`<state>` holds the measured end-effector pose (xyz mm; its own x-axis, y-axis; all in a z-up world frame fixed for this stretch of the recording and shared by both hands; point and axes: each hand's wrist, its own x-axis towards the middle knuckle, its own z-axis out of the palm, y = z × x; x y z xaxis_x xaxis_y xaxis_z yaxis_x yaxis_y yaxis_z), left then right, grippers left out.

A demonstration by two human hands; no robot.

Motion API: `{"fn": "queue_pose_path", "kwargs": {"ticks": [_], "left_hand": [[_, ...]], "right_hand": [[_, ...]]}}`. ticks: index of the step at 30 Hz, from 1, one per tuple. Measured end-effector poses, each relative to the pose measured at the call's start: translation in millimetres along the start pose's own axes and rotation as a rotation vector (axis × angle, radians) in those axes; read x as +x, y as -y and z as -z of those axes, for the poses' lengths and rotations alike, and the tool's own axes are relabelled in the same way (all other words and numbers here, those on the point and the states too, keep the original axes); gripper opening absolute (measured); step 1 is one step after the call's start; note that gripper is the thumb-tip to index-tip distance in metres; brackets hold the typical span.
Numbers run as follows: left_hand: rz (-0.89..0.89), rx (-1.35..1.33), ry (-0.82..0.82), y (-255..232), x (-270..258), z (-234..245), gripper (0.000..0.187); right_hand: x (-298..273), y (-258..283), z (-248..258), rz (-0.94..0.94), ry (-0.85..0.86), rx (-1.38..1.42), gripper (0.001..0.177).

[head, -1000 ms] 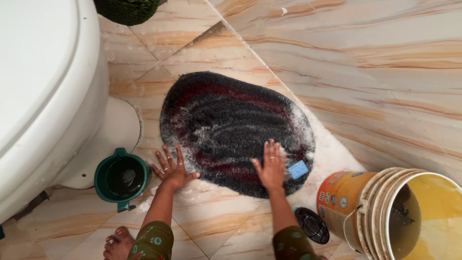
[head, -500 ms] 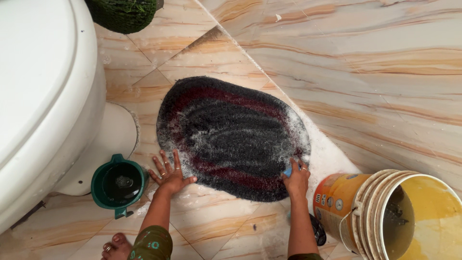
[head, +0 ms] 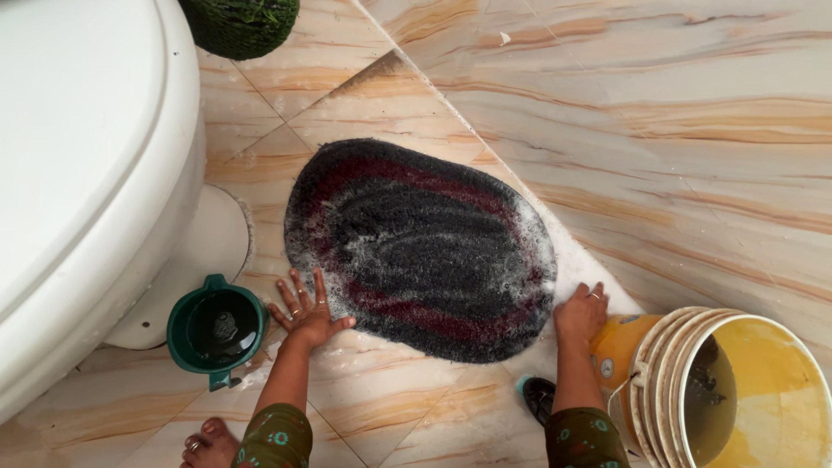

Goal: The person washes a small rug on the floor by applying soapy water and scrubbing the surface by hand.

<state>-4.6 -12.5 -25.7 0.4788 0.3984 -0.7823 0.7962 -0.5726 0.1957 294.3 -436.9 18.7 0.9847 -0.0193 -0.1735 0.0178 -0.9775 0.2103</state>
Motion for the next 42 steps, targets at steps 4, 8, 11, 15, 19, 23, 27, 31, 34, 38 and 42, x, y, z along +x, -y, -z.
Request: {"fn": "queue_pose_path", "kwargs": {"ticks": [4,8,11,15,19,23,27,31,34,38,42], "left_hand": [[0.013,0.02,-0.007,-1.3,-5.6,3.2,0.142],[0.002,-0.015,-0.025,-0.8,-0.7,1.5,0.144],[0.029,0.052,-0.006,-2.7,1.8,-1.6,0.144],[0.015,0.024,-0.04,0.7,6.9,-7.1,0.146],[0.021,0.046,-0.016,0.4,3.7,-3.4,0.145],[0.016,-0.012,-0.006,-4.8,-8.1,6.4,0.149],[0.004,-0.008,-0.025,-4.3,-11.6,6.2,0.148],[-0.008,-0.01,-0.035,-4.9,-9.7,8.7,0.146],[0.003,-0.009,-0.023,-3.2,-10.0,6.1,0.145],[-0.002,-0.014,-0.032,-3.6,-11.6,6.9,0.144],[-0.003,-0.028,-0.03,-6.2,-15.3,9.2,0.142]], "right_hand": [[3.3,12.2,-37.9,0.116,-0.138,0.196,0.097],[-36.7,99.4,-53.5,0.122,-0.186,0.261,0.083],[-78.7,186.2,-31.8,0.162,-0.244,0.206,0.093],[-157.6,281.0,-4.8,0.61,-0.19,0.197,0.081],[-199.4,287.5,6.7,1.054,-0.296,-0.002,0.085],[-151.7,179.7,-5.9,0.655,-0.185,0.432,0.094],[-100.7,56.6,-34.6,0.309,-0.136,0.426,0.092],[-98.0,97.2,-73.4,0.278,-0.408,0.25,0.084],[-165.6,202.0,-85.1,0.403,-0.217,0.065,0.069],[-219.0,252.3,-39.6,0.995,-0.132,0.212,0.078],[-162.4,184.8,-9.3,0.701,0.206,-0.057,0.091]]}}
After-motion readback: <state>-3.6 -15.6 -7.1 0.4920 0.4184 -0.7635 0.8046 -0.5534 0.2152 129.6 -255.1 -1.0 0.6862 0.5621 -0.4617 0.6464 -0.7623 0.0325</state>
